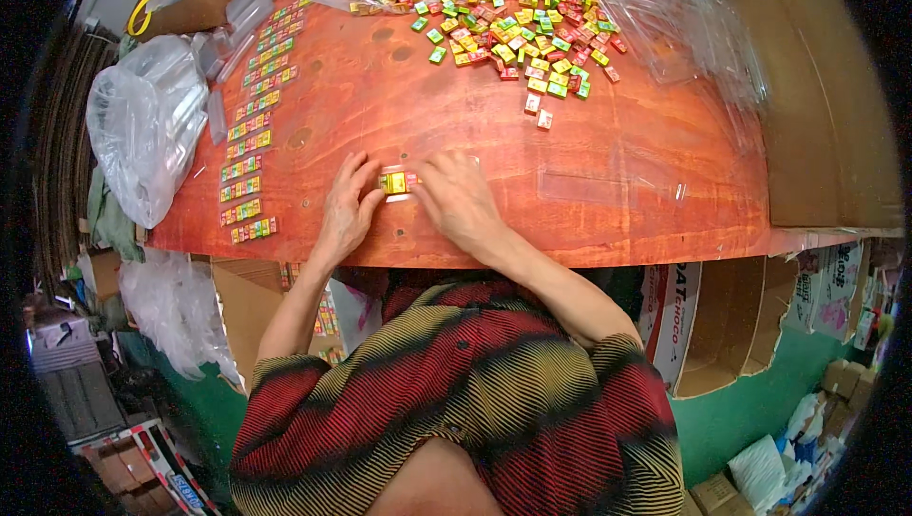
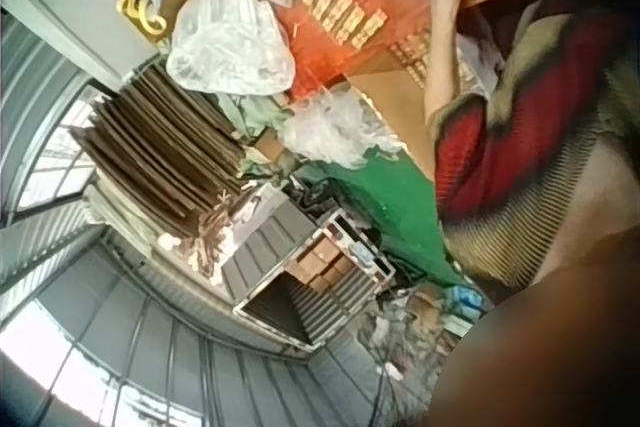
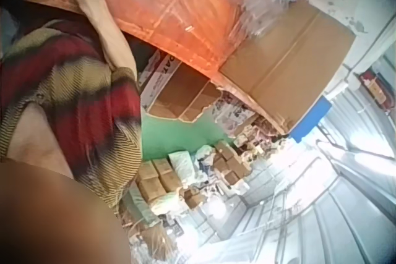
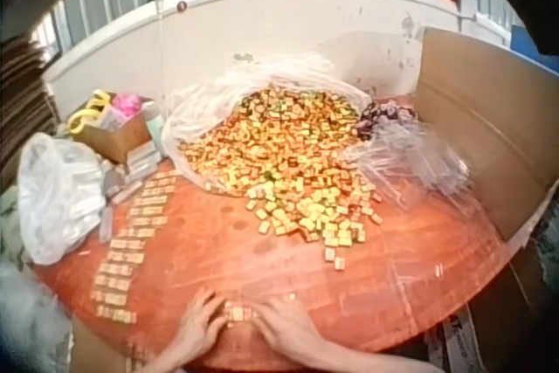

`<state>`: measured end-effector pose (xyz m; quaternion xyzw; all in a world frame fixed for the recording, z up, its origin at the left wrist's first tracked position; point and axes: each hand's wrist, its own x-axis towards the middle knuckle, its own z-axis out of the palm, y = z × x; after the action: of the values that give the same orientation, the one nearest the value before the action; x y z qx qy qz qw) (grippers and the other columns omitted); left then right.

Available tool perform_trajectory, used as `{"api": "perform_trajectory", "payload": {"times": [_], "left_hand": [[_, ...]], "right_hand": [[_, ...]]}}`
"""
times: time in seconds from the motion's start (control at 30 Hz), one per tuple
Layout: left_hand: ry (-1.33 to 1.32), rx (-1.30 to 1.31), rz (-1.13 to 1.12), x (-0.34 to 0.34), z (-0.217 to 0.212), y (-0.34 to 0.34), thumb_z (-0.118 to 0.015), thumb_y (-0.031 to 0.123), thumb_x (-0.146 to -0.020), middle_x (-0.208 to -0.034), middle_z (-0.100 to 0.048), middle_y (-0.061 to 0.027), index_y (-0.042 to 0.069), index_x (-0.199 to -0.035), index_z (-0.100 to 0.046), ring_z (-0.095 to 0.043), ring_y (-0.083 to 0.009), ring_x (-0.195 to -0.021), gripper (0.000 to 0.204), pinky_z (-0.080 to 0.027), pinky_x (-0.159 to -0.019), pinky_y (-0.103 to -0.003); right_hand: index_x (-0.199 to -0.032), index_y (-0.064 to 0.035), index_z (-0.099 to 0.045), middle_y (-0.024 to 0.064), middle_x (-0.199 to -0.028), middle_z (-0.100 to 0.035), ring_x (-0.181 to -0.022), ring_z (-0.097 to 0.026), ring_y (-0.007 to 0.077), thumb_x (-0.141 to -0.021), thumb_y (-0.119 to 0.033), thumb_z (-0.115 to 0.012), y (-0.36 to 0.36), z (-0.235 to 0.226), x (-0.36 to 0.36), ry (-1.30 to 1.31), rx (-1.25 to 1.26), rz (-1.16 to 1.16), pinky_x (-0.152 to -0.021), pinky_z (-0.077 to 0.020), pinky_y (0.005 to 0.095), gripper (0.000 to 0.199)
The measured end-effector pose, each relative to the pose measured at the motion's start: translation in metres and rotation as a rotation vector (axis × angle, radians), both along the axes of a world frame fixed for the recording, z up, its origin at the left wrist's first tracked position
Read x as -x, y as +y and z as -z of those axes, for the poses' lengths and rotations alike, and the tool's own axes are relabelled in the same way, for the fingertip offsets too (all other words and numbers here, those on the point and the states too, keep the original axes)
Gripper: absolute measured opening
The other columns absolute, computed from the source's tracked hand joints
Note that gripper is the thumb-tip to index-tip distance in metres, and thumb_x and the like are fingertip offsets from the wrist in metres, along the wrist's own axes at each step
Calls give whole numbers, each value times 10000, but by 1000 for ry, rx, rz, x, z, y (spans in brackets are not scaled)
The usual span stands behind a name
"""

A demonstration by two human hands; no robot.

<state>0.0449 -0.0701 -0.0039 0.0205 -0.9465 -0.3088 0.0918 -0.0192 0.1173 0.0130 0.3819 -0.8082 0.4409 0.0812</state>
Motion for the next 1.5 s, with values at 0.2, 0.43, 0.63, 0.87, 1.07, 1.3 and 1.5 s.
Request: {"api": "perform_trajectory", "payload": {"times": [0.2, 0.43, 0.63, 0.87, 1.07, 1.3, 1.5], "left_hand": [[-86, -36, 53, -2, -7, -6, -620, 87, -740, -1301, -375, -210, 20, -1175, -491, -303, -365, -1246, 458, -274, -1019, -415], [-140, -19, 106, -3, -13, -9, -607, 85, -747, -1335, -353, -181, 38, -1202, -473, -266, -331, -1280, 477, -260, -1032, -400], [-113, -26, 109, -5, -8, -10, -637, 115, -730, -1327, -368, -177, 37, -1171, -484, -273, -331, -1277, 473, -262, -1030, -409], [-131, -17, 120, -5, -12, -11, -658, 134, -716, -1321, -378, -173, 32, -1140, -498, -287, -324, -1272, 464, -268, -1028, -412], [-97, -18, 83, -6, -13, -4, -592, 120, -770, -1318, -372, -183, 18, -1194, -468, -293, -343, -1261, 454, -264, -1027, -417], [28, 215, 49, -7, -4, 1, -539, 127, -802, -1324, -346, -196, 5, -1247, -408, -290, -368, -1246, 479, -236, -1013, -473], [50, 348, 189, 4, -13, 65, -602, 280, -767, -1360, -296, -168, 72, -1260, -416, -242, -370, -1266, 566, -186, -1000, -560]], "right_hand": [[-914, -30, -573, 97, -844, -528, -779, -485, 259, -704, -176, -646, -40, 18, 6, 128, -287, -126, -687, -388, 366, 266], [-911, -42, -582, 93, -843, -525, -794, -481, 253, -707, -189, -637, -40, 16, 16, 210, -372, -212, -698, -375, 365, 257], [-986, -99, -588, 90, -914, -530, -868, -482, 246, -705, -216, -636, -37, 19, 1, 154, -304, -82, -806, -337, 411, 308], [-1059, -103, -566, 125, -1102, -513, -1035, -464, 273, -713, -219, -628, -32, 19, -11, 225, -361, 7, -868, -322, 469, 370], [-1178, -72, -497, 120, -1254, -426, -1202, -348, 309, -721, -281, -624, -24, 9, -11, 226, -431, -112, -964, -240, 558, 518], [-1269, -43, -388, 135, -1357, -327, -1287, -241, 329, -754, -327, -605, -18, 13, -12, 85, -422, -259, -1014, -170, 570, 627], [-1072, -34, -542, 147, -1133, -505, -1104, -437, 332, -731, -111, -612, 61, -12, 0, 148, -171, 136, -935, -333, 436, 357]]}}
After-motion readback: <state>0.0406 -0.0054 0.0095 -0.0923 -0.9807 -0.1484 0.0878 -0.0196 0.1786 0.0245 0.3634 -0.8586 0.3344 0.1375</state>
